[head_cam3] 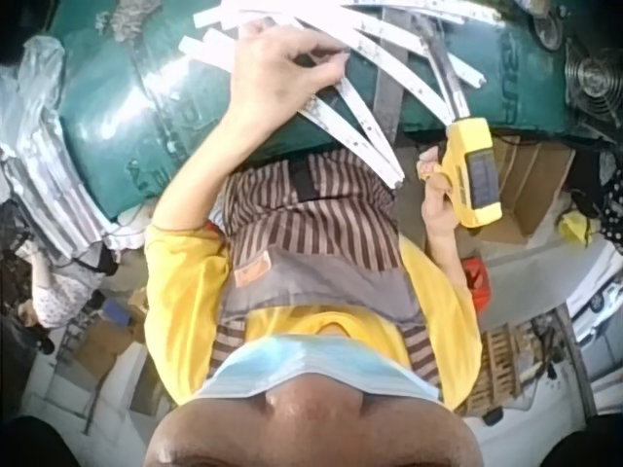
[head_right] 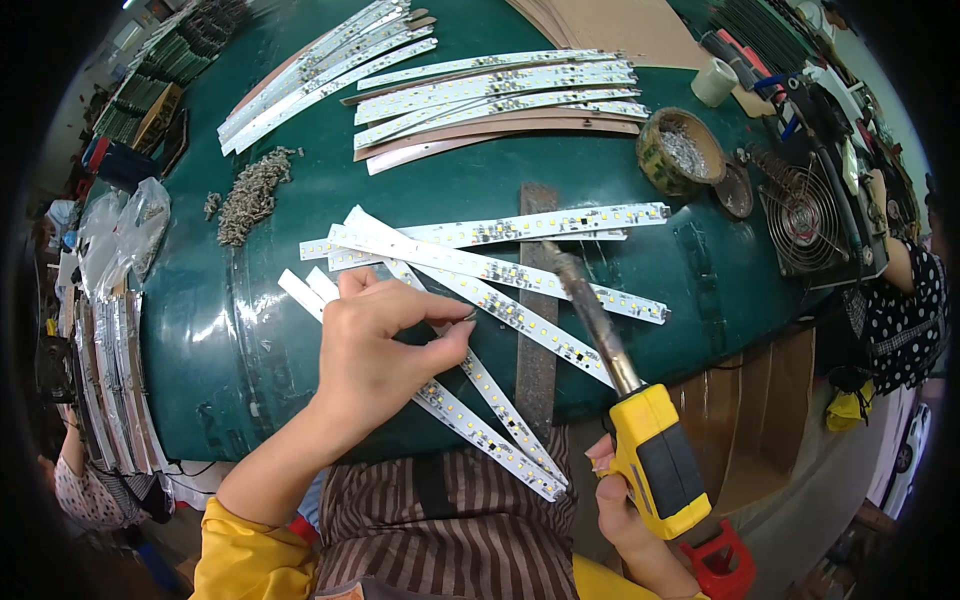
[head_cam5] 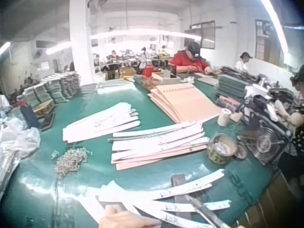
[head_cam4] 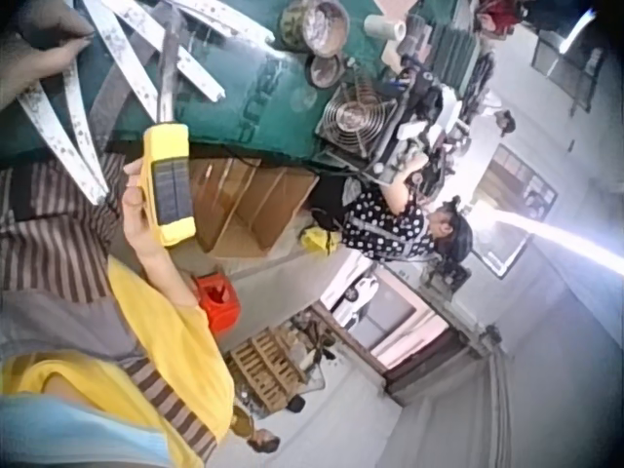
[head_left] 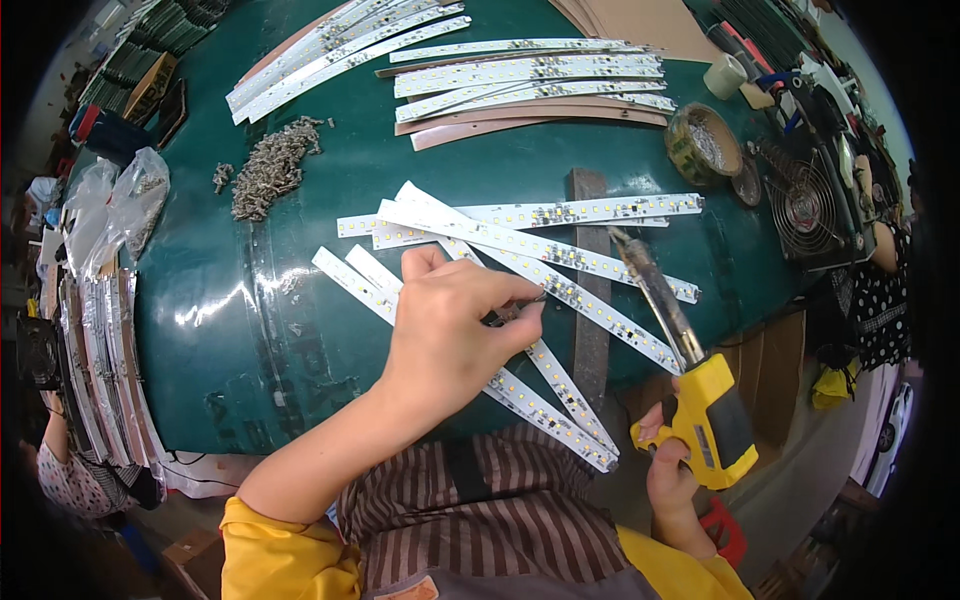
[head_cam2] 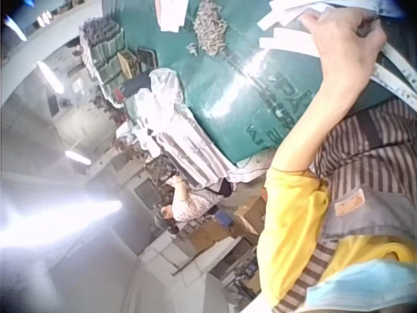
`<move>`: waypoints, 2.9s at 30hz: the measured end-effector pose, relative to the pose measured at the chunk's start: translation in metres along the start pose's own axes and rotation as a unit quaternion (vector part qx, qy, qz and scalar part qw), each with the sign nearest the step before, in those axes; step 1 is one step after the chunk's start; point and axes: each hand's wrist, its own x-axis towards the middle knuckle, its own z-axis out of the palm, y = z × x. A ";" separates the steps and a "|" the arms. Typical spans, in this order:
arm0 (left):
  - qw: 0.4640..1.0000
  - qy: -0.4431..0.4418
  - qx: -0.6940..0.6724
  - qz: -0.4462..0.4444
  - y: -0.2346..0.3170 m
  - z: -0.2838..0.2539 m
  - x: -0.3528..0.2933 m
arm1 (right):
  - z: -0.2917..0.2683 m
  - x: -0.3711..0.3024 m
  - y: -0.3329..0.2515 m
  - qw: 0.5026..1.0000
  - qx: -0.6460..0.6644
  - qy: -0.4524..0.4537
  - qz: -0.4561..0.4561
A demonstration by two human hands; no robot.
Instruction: The person solders small components onto LED strips by positioning the components onto the strips by hand and soldering them with a soldering gun.
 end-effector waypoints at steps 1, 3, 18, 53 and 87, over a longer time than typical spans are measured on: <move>1.000 -0.002 -0.001 0.000 -0.001 0.004 0.000 | -0.002 0.000 0.000 1.000 -0.005 -0.015 0.008; 0.998 0.014 0.059 0.022 -0.002 0.011 0.002 | -0.005 -0.001 0.000 1.000 0.002 -0.023 0.016; 0.997 0.020 0.071 0.011 -0.001 0.017 -0.004 | -0.018 -0.005 0.003 0.992 0.050 -0.107 0.049; 0.997 0.016 0.060 -0.038 0.002 0.015 -0.002 | -0.026 -0.007 0.026 0.975 -0.093 -0.162 -0.117; 0.999 0.017 0.040 -0.032 0.000 0.014 -0.004 | -0.015 0.000 0.002 0.995 0.092 -0.020 0.025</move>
